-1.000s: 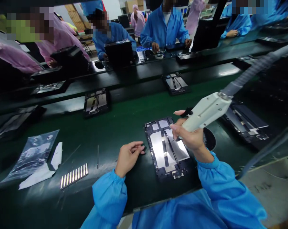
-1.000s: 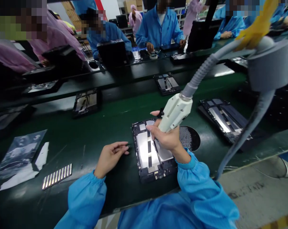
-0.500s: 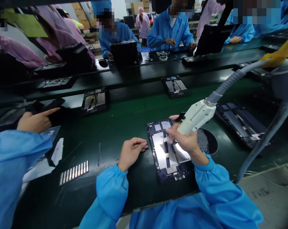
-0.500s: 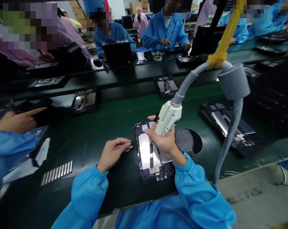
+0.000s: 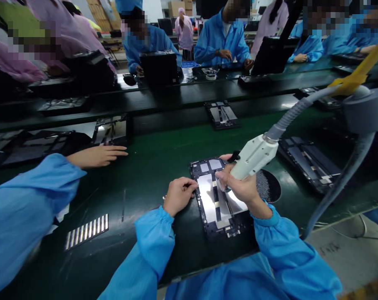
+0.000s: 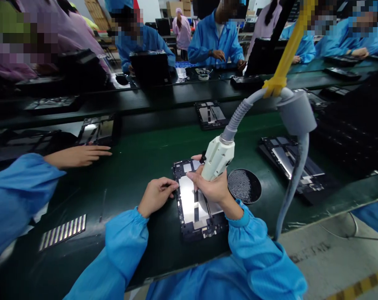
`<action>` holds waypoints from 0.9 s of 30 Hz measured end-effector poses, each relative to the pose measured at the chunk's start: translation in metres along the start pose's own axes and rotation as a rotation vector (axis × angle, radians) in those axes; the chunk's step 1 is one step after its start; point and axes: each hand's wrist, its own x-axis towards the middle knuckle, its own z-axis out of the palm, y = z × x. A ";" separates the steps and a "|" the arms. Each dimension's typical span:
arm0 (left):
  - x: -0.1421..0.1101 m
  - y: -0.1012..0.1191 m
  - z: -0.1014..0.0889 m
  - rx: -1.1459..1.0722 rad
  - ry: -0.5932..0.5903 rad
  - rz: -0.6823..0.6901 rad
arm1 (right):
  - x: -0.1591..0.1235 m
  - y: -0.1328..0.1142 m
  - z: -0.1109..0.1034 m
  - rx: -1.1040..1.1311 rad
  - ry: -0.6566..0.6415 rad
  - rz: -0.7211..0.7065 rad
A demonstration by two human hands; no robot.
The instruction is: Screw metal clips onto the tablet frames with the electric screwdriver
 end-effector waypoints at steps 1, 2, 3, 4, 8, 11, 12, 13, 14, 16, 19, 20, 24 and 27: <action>0.001 -0.002 0.001 0.029 0.010 0.032 | 0.000 -0.001 0.001 -0.005 -0.008 -0.003; 0.002 -0.004 0.003 0.053 0.022 0.057 | 0.000 -0.002 0.002 -0.015 -0.013 -0.003; 0.002 -0.004 0.004 0.075 0.038 0.078 | 0.001 -0.003 0.003 -0.029 -0.017 -0.001; 0.003 -0.005 0.005 0.094 0.061 0.099 | 0.001 -0.004 0.006 -0.043 -0.016 0.004; 0.006 0.000 0.005 0.038 0.058 0.054 | 0.005 -0.004 0.021 -0.064 -0.017 0.018; 0.010 0.005 0.001 -0.111 -0.071 -0.136 | 0.011 0.003 0.037 -0.071 -0.041 0.049; 0.012 0.006 0.000 -0.136 -0.105 -0.178 | 0.013 0.007 0.043 -0.078 -0.050 0.062; 0.014 0.007 -0.002 -0.145 -0.125 -0.198 | 0.016 0.011 0.048 -0.083 -0.060 0.072; 0.016 0.007 -0.003 -0.148 -0.135 -0.203 | 0.018 0.016 0.052 -0.084 -0.070 0.079; 0.019 0.006 -0.005 -0.161 -0.147 -0.215 | 0.021 0.025 0.059 -0.075 -0.088 0.094; 0.021 0.004 -0.005 -0.180 -0.144 -0.228 | 0.023 0.037 0.063 -0.075 -0.110 0.129; 0.022 0.004 -0.005 -0.187 -0.145 -0.232 | 0.023 0.040 0.064 -0.083 -0.114 0.139; 0.022 0.004 -0.005 -0.211 -0.156 -0.240 | 0.023 0.048 0.064 -0.123 -0.104 0.151; 0.022 0.005 -0.005 -0.215 -0.152 -0.242 | 0.022 0.050 0.063 -0.147 -0.106 0.155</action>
